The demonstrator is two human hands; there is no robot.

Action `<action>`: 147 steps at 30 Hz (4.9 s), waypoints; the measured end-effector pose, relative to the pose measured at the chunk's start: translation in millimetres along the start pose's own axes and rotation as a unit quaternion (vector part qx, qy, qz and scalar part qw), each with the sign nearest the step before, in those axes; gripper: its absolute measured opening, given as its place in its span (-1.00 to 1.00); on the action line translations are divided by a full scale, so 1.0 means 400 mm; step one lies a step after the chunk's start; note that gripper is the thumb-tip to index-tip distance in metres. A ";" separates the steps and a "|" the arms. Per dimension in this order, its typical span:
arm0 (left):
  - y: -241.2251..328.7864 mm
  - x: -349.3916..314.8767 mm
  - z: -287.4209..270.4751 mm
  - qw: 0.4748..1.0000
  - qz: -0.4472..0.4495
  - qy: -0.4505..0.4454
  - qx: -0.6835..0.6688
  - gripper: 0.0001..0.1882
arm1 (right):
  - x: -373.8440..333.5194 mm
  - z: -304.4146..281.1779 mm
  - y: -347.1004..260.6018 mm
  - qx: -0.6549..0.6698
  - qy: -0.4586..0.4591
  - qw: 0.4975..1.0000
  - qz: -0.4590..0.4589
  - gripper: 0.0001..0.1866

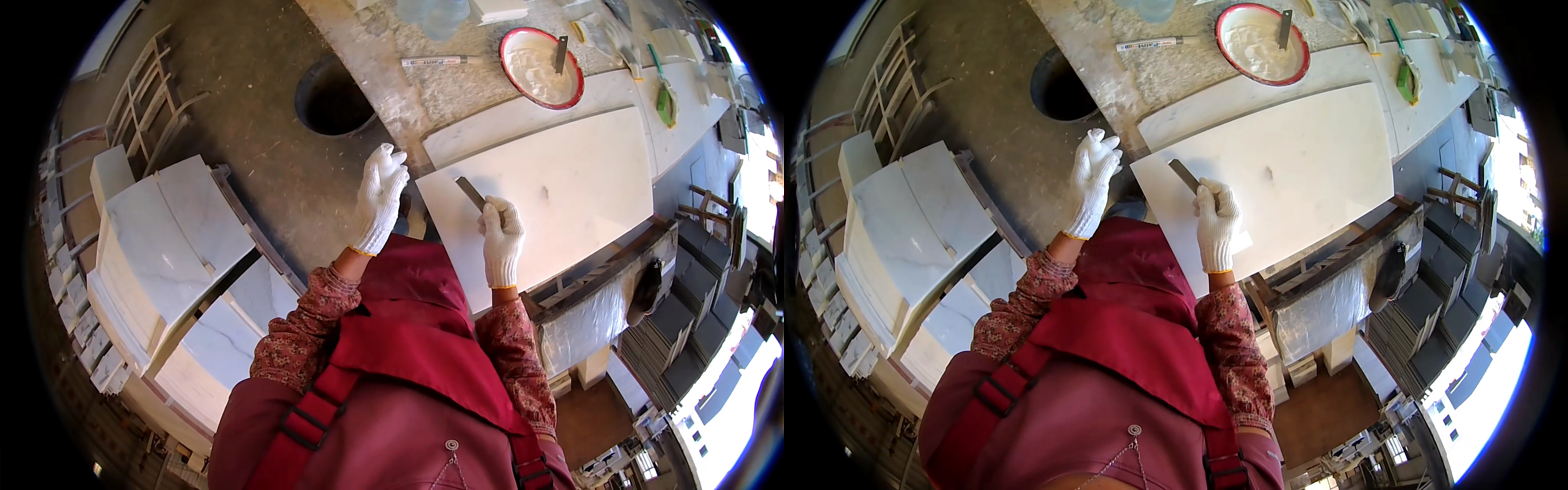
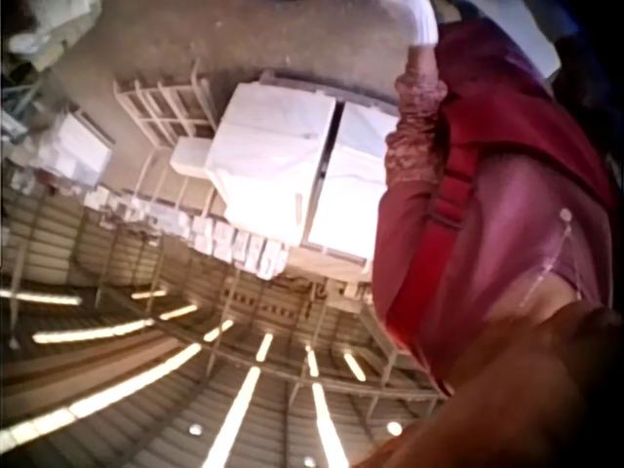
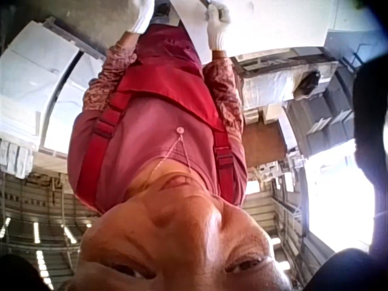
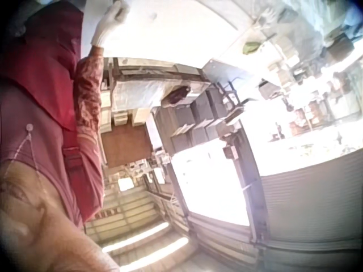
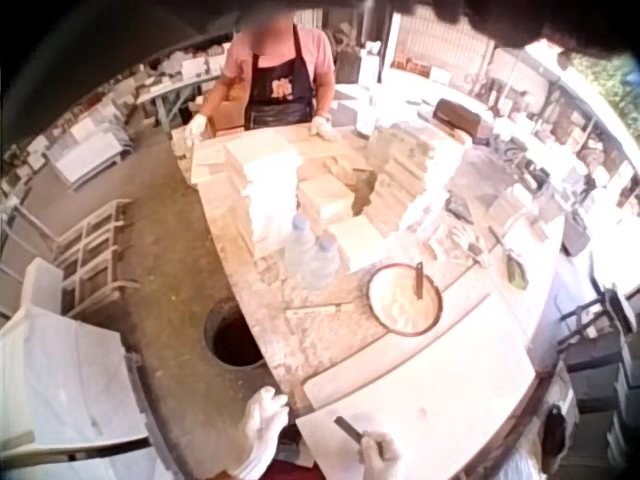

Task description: The person scrapes the surface of a large white stone slab using a metal scraper tool. They repeatedly scrape different sections of the slab, then lift and flip the slab to work on the other side. The person also moves the slab to a wooden rack and retrieves another slab to continue the scraping process.

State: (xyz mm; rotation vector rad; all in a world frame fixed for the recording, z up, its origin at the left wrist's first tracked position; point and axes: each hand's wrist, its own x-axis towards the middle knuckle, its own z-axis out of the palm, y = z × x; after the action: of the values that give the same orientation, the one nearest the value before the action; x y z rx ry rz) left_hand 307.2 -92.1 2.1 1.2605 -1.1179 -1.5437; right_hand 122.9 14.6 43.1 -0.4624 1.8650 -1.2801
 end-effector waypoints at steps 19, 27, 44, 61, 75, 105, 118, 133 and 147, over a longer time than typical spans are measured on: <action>0.001 0.010 0.008 0.986 0.119 -0.001 0.113 -0.54 | 0.078 0.009 0.007 -0.155 0.064 0.980 -0.106 -0.86; 0.079 0.017 0.051 0.899 0.236 -0.080 0.360 -0.54 | 0.128 0.084 -0.043 -0.434 0.101 0.895 -0.012 -0.74; 0.073 0.059 0.125 0.765 0.324 -0.046 0.555 -0.78 | -0.048 -0.020 0.062 0.018 0.089 0.996 -0.016 -0.94; 0.073 0.066 0.140 0.726 0.333 -0.051 0.599 -0.78 | -0.107 -0.040 0.116 -0.018 0.070 0.997 -0.018 -0.94; 0.072 0.062 0.146 0.725 0.330 -0.044 0.603 -0.75 | -0.110 -0.044 0.110 -0.071 0.081 0.994 -0.022 -0.94; 0.087 0.133 0.135 0.952 0.151 -0.096 0.248 -0.62 | -0.100 -0.051 0.118 -0.024 0.066 0.998 -0.005 -0.94; 0.215 0.463 0.538 0.992 0.096 -0.082 0.015 -0.69 | -0.096 -0.092 0.110 -0.018 0.039 0.999 -0.005 -0.81; 0.054 0.401 0.322 0.917 0.218 0.002 0.335 -0.39 | -0.072 -0.133 0.108 0.062 -0.045 0.996 0.045 -0.79; -0.021 0.020 0.034 0.867 0.178 -0.047 0.462 -0.40 | -0.013 0.037 -0.001 -0.383 0.192 0.857 -0.287 -0.86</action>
State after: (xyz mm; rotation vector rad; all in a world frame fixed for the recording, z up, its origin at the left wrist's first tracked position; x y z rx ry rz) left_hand 291.9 -95.7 -6.7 1.4389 -2.1579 -0.7661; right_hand 137.5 9.2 43.1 -1.3495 2.6969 -0.9578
